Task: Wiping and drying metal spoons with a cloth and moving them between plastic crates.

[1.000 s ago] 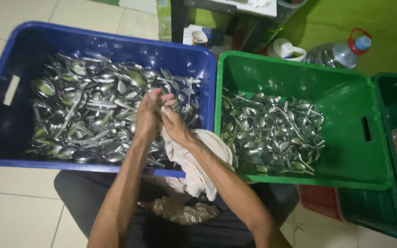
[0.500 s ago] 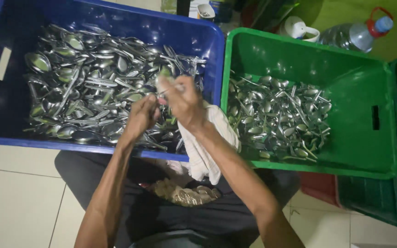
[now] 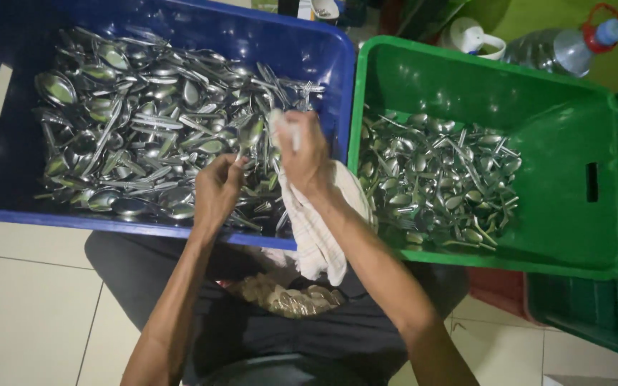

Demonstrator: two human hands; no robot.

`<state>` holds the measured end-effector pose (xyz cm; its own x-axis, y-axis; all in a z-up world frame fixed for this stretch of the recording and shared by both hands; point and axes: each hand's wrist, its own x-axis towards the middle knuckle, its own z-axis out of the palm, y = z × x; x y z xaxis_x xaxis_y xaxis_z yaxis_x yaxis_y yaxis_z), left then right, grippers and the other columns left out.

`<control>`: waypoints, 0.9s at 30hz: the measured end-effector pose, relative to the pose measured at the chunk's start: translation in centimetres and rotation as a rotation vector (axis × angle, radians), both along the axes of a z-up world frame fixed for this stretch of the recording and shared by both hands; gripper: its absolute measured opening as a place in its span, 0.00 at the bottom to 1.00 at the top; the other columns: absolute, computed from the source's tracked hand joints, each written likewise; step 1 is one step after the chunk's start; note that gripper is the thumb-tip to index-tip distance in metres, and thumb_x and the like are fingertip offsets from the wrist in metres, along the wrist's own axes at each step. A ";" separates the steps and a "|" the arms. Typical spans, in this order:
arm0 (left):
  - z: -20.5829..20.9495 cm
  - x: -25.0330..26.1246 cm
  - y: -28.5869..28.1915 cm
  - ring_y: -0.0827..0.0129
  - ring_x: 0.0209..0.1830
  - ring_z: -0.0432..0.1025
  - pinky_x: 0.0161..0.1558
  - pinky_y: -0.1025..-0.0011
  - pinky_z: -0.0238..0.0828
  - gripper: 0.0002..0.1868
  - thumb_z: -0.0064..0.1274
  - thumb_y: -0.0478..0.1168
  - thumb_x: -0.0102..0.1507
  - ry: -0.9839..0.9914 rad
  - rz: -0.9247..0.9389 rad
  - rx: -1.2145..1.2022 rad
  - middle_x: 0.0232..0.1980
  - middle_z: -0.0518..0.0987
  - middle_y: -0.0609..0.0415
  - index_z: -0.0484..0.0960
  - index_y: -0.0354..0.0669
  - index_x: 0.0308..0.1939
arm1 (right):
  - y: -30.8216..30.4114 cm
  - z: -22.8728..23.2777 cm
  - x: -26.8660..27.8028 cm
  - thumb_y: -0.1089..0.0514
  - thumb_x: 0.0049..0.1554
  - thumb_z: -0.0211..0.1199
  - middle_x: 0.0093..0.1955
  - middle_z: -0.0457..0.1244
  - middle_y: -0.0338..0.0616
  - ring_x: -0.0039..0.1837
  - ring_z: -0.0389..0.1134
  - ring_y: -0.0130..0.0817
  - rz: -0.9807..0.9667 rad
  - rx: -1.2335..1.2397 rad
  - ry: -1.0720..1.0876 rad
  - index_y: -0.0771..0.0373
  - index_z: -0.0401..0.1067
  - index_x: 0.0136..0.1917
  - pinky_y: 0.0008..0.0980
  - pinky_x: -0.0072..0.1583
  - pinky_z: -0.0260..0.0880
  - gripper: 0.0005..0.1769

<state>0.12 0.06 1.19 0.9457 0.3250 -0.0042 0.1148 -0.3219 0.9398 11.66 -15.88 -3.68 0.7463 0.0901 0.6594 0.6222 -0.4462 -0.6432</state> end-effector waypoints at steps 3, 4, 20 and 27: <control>-1.2 -0.1 0.0 0.57 0.27 0.71 0.40 0.61 0.67 0.12 0.48 0.36 0.71 -0.006 -0.016 0.018 0.25 0.79 0.47 0.85 0.39 0.37 | 1.7 2.9 -2.7 0.56 0.62 0.61 0.48 0.64 0.43 0.38 0.71 0.44 0.223 -0.269 -0.037 0.59 0.70 0.52 0.39 0.39 0.77 0.06; -0.3 -0.3 -0.6 0.57 0.27 0.71 0.40 0.61 0.67 0.12 0.48 0.36 0.71 -0.004 -0.019 0.017 0.25 0.79 0.47 0.85 0.39 0.37 | 1.9 1.6 -2.0 0.56 0.62 0.61 0.48 0.64 0.43 0.38 0.71 0.44 0.220 -0.269 -0.035 0.59 0.70 0.52 0.39 0.39 0.77 0.06; 2.5 0.4 -5.8 0.65 0.26 0.72 0.35 0.66 0.70 0.11 0.52 0.42 0.69 0.077 0.079 -0.215 0.23 0.80 0.48 0.87 0.42 0.37 | 1.7 2.2 -0.6 0.51 0.58 0.68 0.54 0.69 0.40 0.56 0.68 0.32 0.315 0.632 0.892 0.58 0.76 0.61 0.34 0.61 0.67 0.19; 0.9 1.8 -6.2 0.32 0.71 0.57 0.68 0.37 0.51 0.43 0.41 0.60 0.70 0.308 0.017 -0.704 0.69 0.60 0.22 0.58 0.22 0.72 | 1.9 2.7 -0.1 0.25 0.52 0.64 0.53 0.72 0.45 0.61 0.72 0.45 -0.030 0.298 1.138 0.47 0.81 0.53 0.41 0.63 0.68 0.30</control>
